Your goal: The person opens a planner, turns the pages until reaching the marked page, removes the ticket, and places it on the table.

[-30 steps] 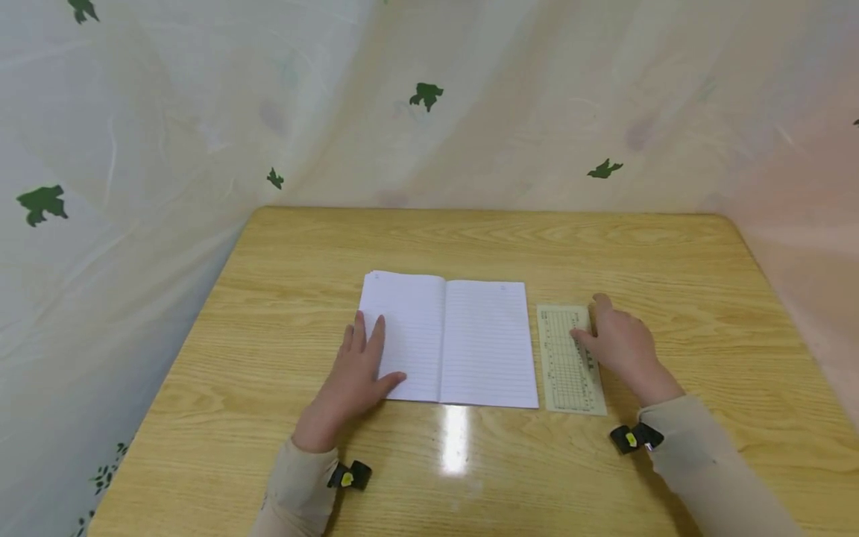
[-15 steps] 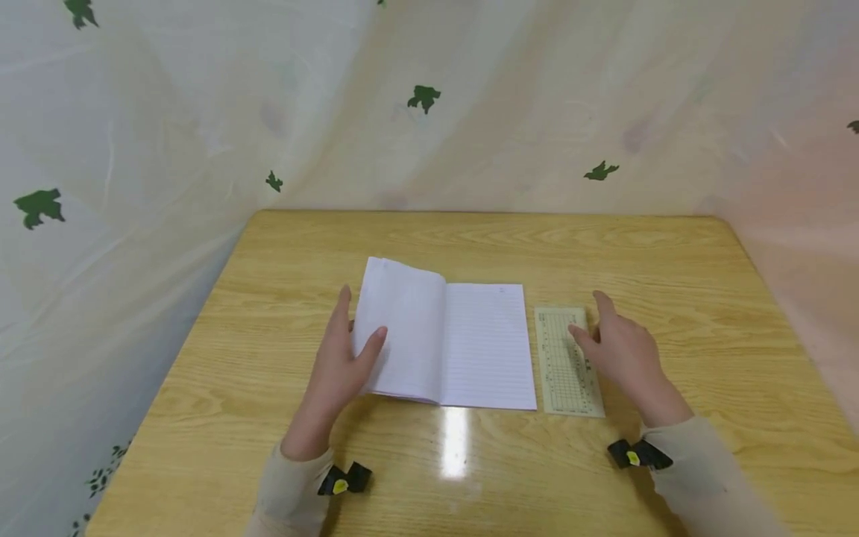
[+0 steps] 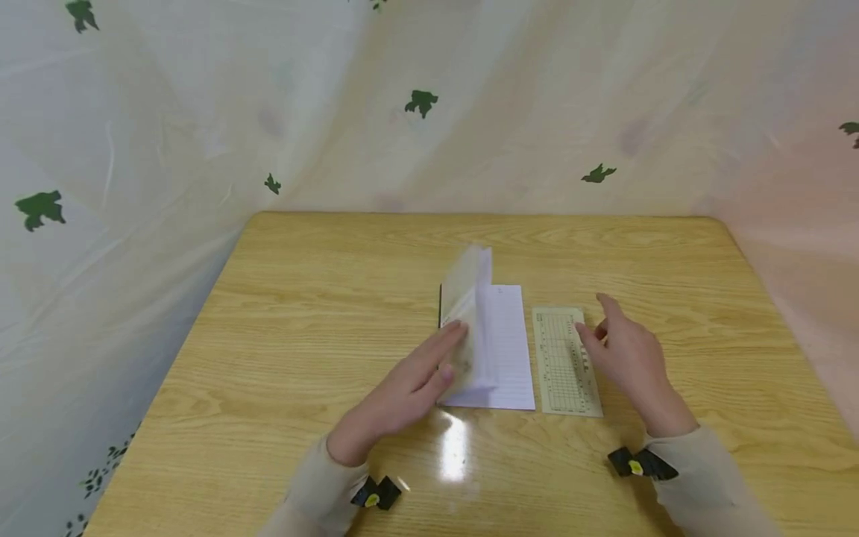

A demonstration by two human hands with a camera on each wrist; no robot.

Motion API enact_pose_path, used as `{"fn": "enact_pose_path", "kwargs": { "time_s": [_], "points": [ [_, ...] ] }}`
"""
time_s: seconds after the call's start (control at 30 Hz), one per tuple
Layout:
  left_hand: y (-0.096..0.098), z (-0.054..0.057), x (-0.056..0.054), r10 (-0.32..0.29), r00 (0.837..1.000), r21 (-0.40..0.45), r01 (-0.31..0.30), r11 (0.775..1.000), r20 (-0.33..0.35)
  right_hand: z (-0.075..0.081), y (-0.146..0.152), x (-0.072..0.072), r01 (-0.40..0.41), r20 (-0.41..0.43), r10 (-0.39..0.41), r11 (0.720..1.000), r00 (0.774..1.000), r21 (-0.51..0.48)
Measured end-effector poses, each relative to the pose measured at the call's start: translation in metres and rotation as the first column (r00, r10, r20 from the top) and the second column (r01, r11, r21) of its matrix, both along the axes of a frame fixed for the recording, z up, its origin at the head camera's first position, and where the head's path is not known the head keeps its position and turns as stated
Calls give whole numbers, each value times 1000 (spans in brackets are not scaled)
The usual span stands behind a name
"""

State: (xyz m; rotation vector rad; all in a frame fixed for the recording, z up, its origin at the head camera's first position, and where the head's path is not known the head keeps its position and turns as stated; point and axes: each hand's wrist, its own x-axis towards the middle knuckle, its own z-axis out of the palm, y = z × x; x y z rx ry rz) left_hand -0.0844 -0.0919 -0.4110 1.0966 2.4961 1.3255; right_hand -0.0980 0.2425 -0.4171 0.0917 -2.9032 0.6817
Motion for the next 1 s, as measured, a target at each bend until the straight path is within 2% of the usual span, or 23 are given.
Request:
{"fn": "enact_pose_path", "kwargs": {
  "time_s": [0.03,0.1,0.23,0.37,0.5,0.67,0.73,0.87,1.0],
  "points": [
    [2,-3,-1,-23,1000,-80,22,997,-5,-1,0,0,-4,-13,4,1000,1000,-3],
    [7,-9,-2,-67,998,-221,64,973,-5,-2,-1,1,-12,-37,12,1000,999,-8],
    [14,-17,-3,-124,992,-447,101,889,-23,-4,-2,3,-17,-67,17,1000,998,-12],
    [18,-19,-1,-151,988,-576,105,811,-32,-4,-2,3,-15,-57,14,1000,998,-23],
    [20,-24,-1,-144,989,-615,94,783,-32,-4,-2,4,-19,-65,16,999,998,-40],
    [20,-26,-1,-131,991,-617,81,783,-36,-6,-3,5,-15,-86,8,997,996,-72],
    [19,-27,-2,-121,992,-604,77,793,-33,-6,-3,5,-8,-91,1,997,996,-78],
    [16,-31,-3,-86,995,-548,48,835,-44,-8,-6,5,5,-105,-13,997,994,-76],
    [9,-35,-4,-6,995,-450,-41,892,-101,-12,-9,6,-2,-142,-7,998,990,-62]
  ]
}}
